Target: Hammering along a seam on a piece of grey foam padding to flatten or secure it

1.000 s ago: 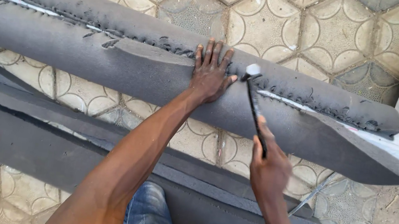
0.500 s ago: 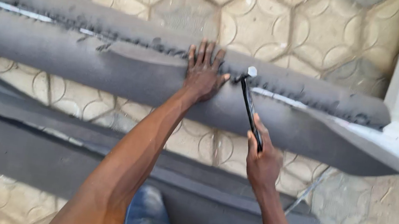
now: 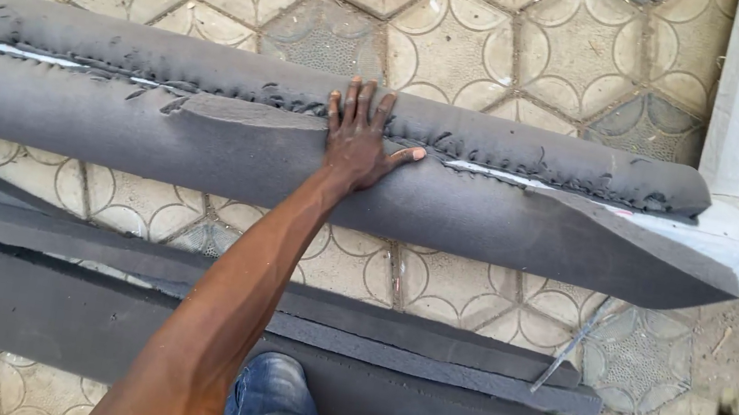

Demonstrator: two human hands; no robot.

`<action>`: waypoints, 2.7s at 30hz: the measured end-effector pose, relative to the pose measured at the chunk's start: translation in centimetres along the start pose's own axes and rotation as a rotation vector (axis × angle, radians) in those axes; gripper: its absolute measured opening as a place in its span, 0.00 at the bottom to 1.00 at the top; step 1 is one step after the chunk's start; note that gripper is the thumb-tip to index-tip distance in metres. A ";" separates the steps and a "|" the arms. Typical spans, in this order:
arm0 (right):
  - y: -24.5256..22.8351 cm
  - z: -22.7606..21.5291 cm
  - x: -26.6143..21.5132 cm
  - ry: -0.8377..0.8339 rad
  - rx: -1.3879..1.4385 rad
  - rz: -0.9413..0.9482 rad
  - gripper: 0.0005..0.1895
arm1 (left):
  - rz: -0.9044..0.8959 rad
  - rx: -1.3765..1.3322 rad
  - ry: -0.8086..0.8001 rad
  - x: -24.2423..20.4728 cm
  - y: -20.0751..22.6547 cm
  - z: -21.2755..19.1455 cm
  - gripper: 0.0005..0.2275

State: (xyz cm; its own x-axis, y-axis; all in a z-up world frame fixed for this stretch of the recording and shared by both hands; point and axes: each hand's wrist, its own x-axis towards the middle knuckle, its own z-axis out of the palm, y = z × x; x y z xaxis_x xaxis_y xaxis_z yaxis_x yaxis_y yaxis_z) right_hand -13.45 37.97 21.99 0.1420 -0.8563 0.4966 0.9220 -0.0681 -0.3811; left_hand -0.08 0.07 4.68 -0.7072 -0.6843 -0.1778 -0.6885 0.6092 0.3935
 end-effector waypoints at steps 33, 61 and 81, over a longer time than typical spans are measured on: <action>7.9 -9.0 7.5 1.157 -1.965 0.252 0.21 | -0.073 0.008 -0.062 0.5 1.2 -0.9 0.45; 11.4 -25.2 13.2 1.320 -1.416 0.452 0.18 | 0.234 -0.068 0.326 -5.0 -1.6 -2.6 0.18; 9.7 -24.4 13.1 1.324 -1.259 0.524 0.21 | 0.217 -0.183 0.571 -3.7 -2.2 -1.6 0.22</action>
State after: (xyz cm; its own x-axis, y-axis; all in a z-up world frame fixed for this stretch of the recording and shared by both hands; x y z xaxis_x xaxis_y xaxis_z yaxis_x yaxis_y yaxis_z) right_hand -11.49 13.60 5.77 -0.6104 -0.6577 -0.4414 0.0358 0.5338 -0.8449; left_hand 4.29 0.59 5.91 -0.5954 -0.6894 0.4125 -0.4649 0.7144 0.5230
